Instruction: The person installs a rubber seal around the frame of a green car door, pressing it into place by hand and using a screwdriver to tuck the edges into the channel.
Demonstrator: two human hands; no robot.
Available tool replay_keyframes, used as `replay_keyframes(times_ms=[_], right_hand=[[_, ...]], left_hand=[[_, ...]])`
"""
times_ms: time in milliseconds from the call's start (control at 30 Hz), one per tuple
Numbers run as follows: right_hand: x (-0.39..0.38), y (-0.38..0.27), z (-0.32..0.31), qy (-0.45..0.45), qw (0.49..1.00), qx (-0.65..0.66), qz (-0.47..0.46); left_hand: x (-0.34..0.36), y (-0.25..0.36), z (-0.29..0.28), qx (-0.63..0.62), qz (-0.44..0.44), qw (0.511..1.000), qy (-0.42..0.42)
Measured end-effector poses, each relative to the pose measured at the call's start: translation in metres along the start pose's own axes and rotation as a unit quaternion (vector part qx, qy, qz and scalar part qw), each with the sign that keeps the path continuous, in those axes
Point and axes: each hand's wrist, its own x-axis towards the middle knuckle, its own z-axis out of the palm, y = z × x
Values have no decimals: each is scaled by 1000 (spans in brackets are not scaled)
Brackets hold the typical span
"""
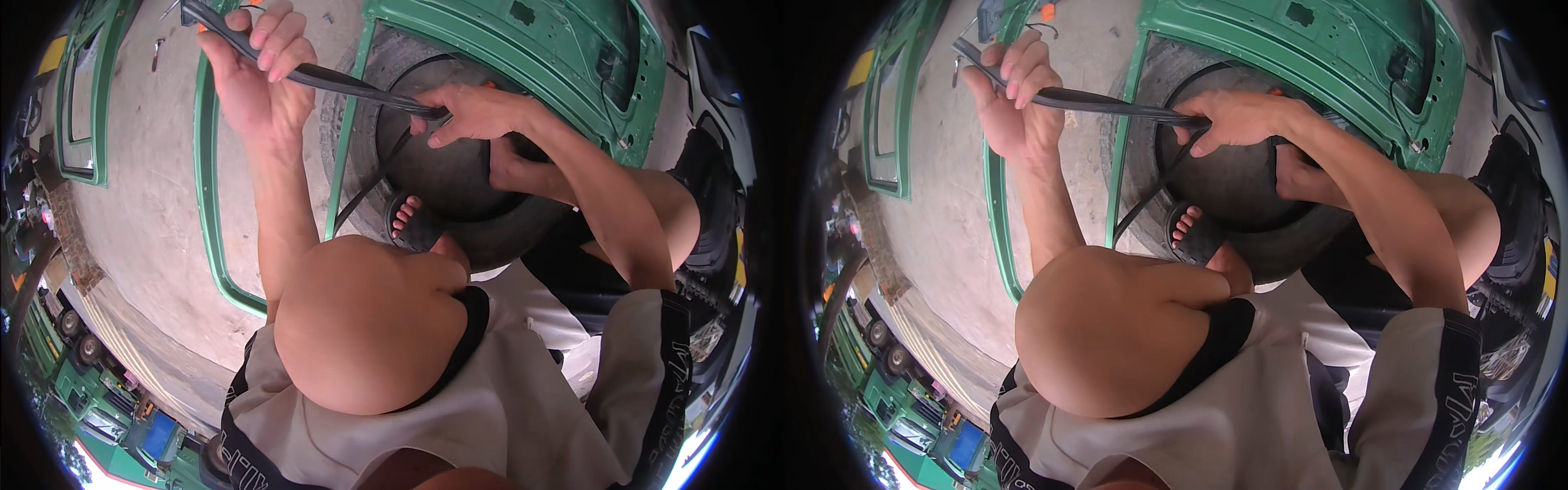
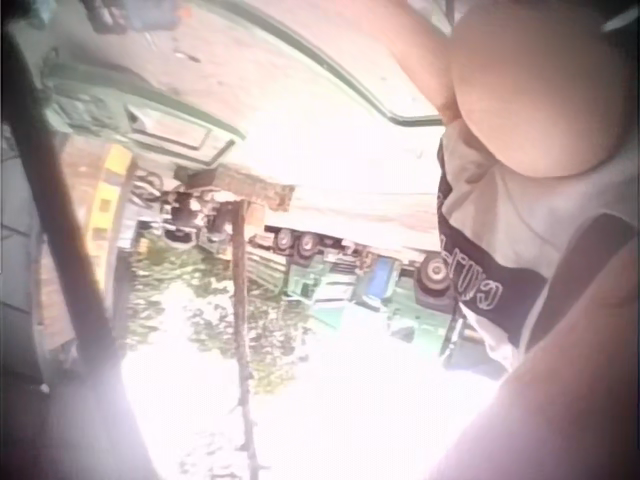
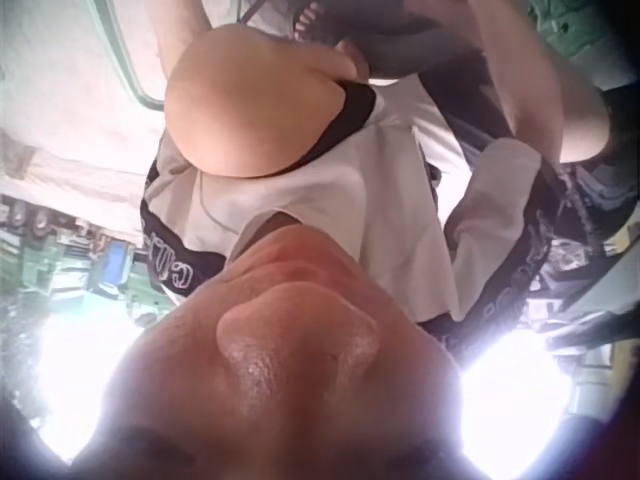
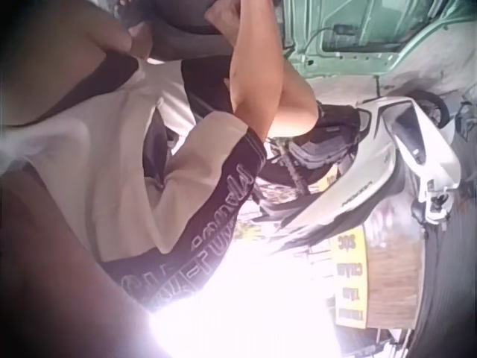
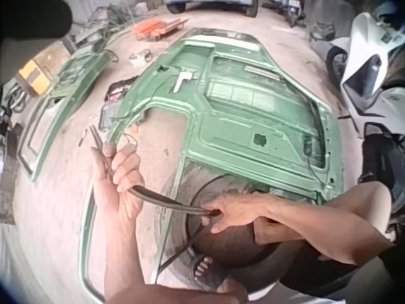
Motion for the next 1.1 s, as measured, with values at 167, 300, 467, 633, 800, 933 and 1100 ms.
replay_keyframes(times_ms=[167, 300, 467, 633, 800, 933, 1100], right_hand=[[-9, 6, 12, 123, 985, -70, 101], [-29, -15, 8, 296, 916, 263, 62], [-53, -19, -13, 314, 769, 549, -95], [-58, 7, -18, 428, 670, 598, -105], [-84, 38, -89, 401, 596, 645, -259], [-86, 64, -121, 667, 596, 444, -50], [-40, 34, 34, 732, 662, 87, 133]], left_hand=[[12, 69, 69, 133, 116, 984, -31], [-16, 102, 30, 756, -85, 636, 128], [-147, 54, -34, 890, -162, 426, 18], [-256, -17, -63, 898, -221, 313, 218], [-279, -27, -81, 742, -216, 484, 411], [-289, -19, -95, 688, -163, 572, 415], [-298, -15, -103, 667, -182, 594, 411]])
